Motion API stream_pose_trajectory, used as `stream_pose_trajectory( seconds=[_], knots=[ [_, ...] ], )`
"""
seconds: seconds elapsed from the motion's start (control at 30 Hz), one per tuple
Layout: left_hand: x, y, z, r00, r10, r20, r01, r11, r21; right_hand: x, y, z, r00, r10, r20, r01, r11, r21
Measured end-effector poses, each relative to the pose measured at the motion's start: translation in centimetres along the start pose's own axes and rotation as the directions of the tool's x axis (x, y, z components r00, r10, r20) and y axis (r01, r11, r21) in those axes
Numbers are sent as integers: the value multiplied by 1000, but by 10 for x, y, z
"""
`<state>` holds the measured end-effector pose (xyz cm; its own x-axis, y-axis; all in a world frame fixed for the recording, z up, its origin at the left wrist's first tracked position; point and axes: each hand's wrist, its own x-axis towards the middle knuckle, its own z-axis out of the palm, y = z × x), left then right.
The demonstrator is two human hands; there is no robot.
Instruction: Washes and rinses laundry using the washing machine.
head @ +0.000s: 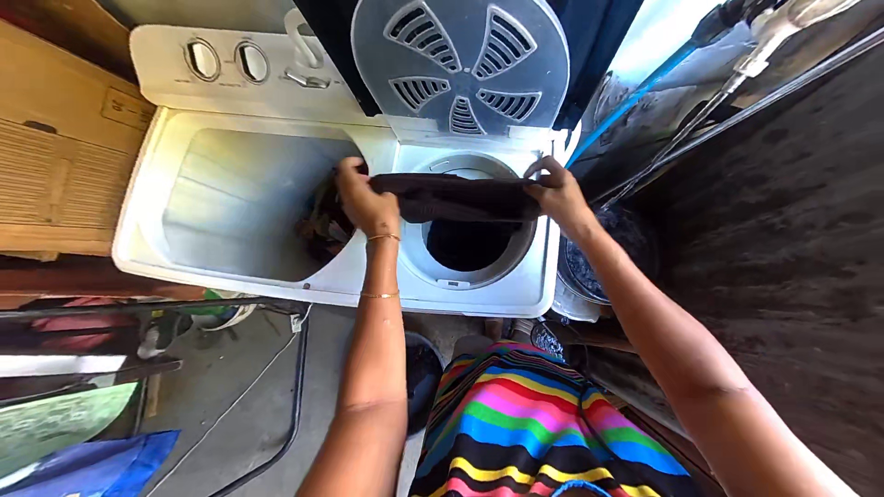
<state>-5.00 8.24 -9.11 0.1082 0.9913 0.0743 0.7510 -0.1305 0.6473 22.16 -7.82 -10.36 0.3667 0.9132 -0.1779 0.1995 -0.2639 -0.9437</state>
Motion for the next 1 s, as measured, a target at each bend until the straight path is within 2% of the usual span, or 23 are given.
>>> stream_pose_trajectory(
  seconds=[0.07,0.1,0.13,0.2,0.3,0.33,0.37,0.4,0.47,0.5,0.53,0.6,0.63,0.67,0.7,0.73,0.8,0.83,0.87,0.93,0.97,1.0],
  knots=[
    [1,9,14,984,-3,176,-19,992,122,7,-8,20,985,-142,95,157,971,-178],
    [4,11,20,975,-27,220,-7,988,151,13,-12,29,974,-177,139,206,951,-231],
    [8,13,22,973,-46,226,5,984,175,19,-18,34,969,-187,161,223,943,-246],
    [17,14,21,984,-54,167,21,981,195,33,-24,38,974,-204,98,219,959,-181],
    [31,1,11,998,-54,20,53,998,15,40,-21,37,969,-244,-36,242,968,-59],
    [31,-3,12,996,-87,9,87,996,-32,38,-19,34,971,-241,-6,239,966,-103],
    [29,-5,14,991,-104,84,105,994,-11,36,-17,30,977,-202,63,211,959,-188],
    [25,-7,14,964,-119,238,106,992,67,35,-14,25,981,-146,124,175,947,-269],
    [26,-10,10,828,-188,529,113,979,171,36,-10,16,994,-69,81,89,956,-278],
    [28,-12,5,771,-186,609,153,983,107,35,-8,11,998,-40,46,49,970,-239],
    [30,-15,-1,718,-149,680,236,971,-35,36,-8,9,999,-11,45,21,976,-217],
    [35,-18,-6,598,-6,802,411,861,-300,40,-9,9,994,40,106,-11,965,-261],
    [35,-17,-5,563,42,826,464,810,-358,42,-7,11,993,44,111,-11,960,-279],
    [32,-12,-5,568,56,821,476,792,-383,44,-5,12,996,31,89,-6,963,-269],
    [28,-8,-5,621,43,783,439,809,-392,45,-3,13,998,1,55,12,974,-225],
    [22,-5,-4,720,25,694,343,857,-386,45,-1,13,999,-52,14,54,987,-154],
    [4,-5,3,909,73,409,38,966,-256,35,5,12,980,-194,-35,194,981,-22],
    [-5,-7,8,945,115,307,-83,990,-116,25,10,12,965,-262,-22,262,965,-6],
    [-15,-5,11,949,144,279,-150,989,3,15,16,12,951,-310,19,311,950,-32],
    [-34,-6,22,911,132,390,-205,967,152,-7,25,6,932,-331,147,349,928,-127],
    [-42,-11,30,876,102,472,-211,960,185,-20,31,0,933,-324,158,347,926,-148],
    [-51,-16,39,836,76,543,-209,960,188,-34,41,-9,942,-321,95,331,935,-127]
  ],
)
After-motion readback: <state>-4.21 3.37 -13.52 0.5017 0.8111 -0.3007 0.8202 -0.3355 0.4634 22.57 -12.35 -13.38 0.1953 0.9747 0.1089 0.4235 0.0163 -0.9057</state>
